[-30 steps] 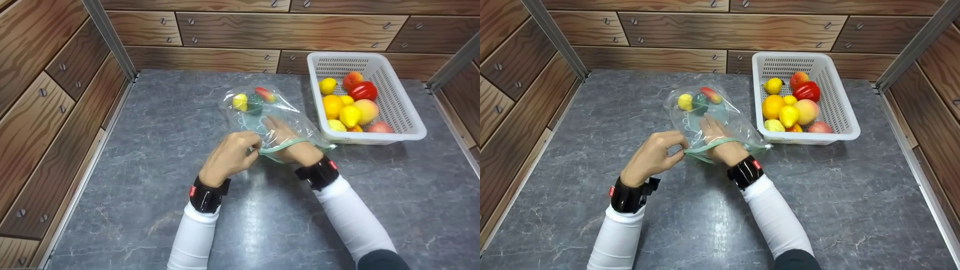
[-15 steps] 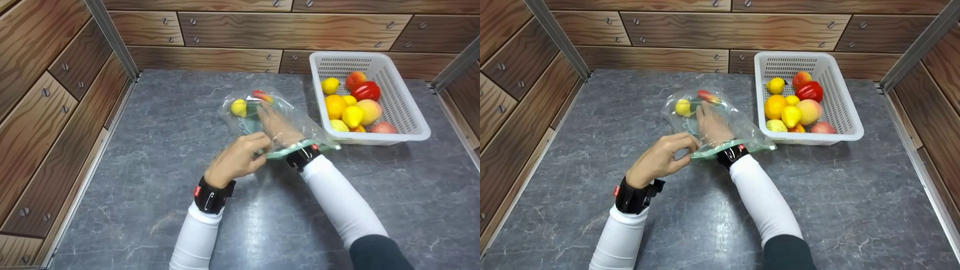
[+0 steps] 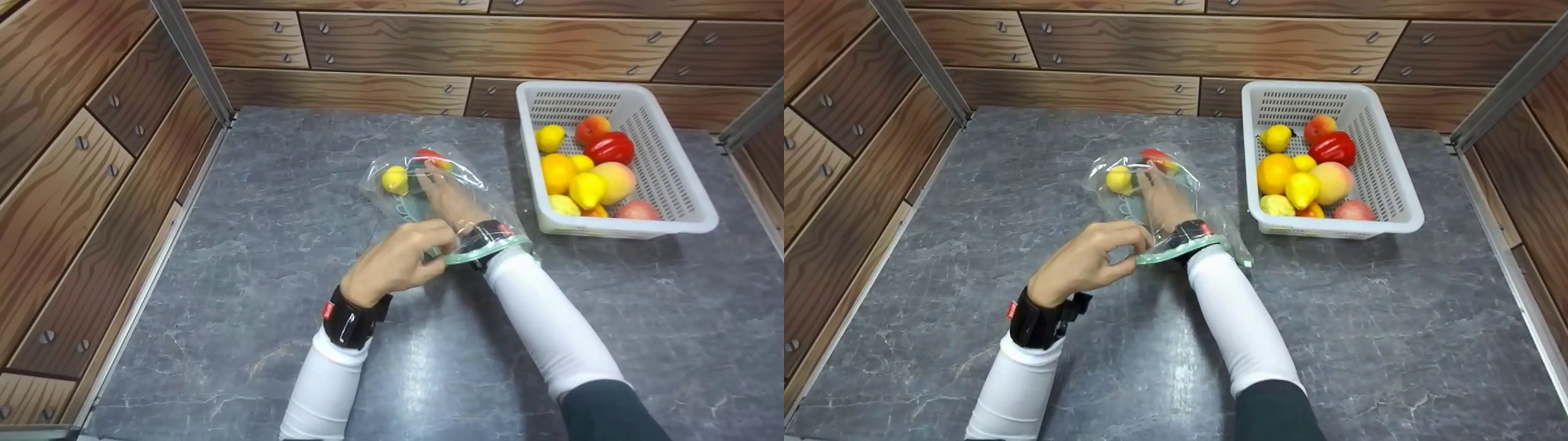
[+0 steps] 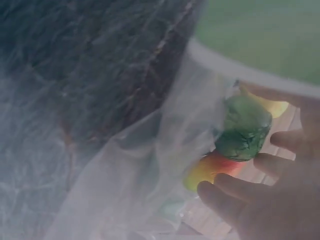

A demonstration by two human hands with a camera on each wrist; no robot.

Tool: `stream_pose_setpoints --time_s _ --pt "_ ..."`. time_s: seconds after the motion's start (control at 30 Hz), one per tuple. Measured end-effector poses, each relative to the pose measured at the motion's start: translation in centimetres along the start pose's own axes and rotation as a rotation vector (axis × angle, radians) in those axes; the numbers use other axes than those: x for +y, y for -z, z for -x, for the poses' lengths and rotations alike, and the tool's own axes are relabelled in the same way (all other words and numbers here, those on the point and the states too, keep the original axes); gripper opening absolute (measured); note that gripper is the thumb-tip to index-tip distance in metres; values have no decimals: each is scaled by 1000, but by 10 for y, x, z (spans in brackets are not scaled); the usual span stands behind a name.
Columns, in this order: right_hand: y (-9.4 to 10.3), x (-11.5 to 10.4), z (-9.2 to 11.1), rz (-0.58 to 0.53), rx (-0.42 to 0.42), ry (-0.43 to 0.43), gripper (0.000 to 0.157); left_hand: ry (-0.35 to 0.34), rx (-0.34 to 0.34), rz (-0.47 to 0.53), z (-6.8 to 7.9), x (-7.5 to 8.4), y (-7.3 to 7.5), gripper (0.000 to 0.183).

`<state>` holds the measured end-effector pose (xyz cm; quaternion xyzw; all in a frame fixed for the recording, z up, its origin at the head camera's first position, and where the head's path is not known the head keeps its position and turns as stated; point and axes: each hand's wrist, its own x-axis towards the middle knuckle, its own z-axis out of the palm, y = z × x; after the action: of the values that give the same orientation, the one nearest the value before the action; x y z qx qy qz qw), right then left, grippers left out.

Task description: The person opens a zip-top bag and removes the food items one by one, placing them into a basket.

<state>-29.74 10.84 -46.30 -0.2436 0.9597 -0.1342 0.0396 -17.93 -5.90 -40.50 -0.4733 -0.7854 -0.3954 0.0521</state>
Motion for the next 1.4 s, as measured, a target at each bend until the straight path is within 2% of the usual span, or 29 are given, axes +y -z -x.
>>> stream_pose_setpoints --time_s 0.13,0.27,0.43,0.63,0.77,0.97,1.07,1.13,1.3,1.4 --pt "-1 3 0 -25 0 -22 87 2 4 -5 0 0 1 15" --pt "-1 3 0 -51 50 3 83 18 9 -16 0 1 2 14" --pt "0 4 0 -57 107 44 72 30 22 -38 0 1 2 14" --pt "5 2 7 -83 89 22 53 27 34 -59 1 1 2 14" --pt "11 -3 14 -108 82 19 47 26 39 -65 1 0 3 14" --pt "13 -2 26 -164 64 46 56 37 31 -56 2 -2 3 16" --pt "13 0 30 -198 50 55 52 37 37 -77 3 -3 3 17" --pt "14 0 32 -198 52 58 49 39 43 -89 3 -4 2 17" --pt "17 -8 45 -162 54 34 62 65 64 -123 4 -6 2 17" --pt "20 -13 52 -164 41 25 63 100 87 -175 5 -7 3 16"
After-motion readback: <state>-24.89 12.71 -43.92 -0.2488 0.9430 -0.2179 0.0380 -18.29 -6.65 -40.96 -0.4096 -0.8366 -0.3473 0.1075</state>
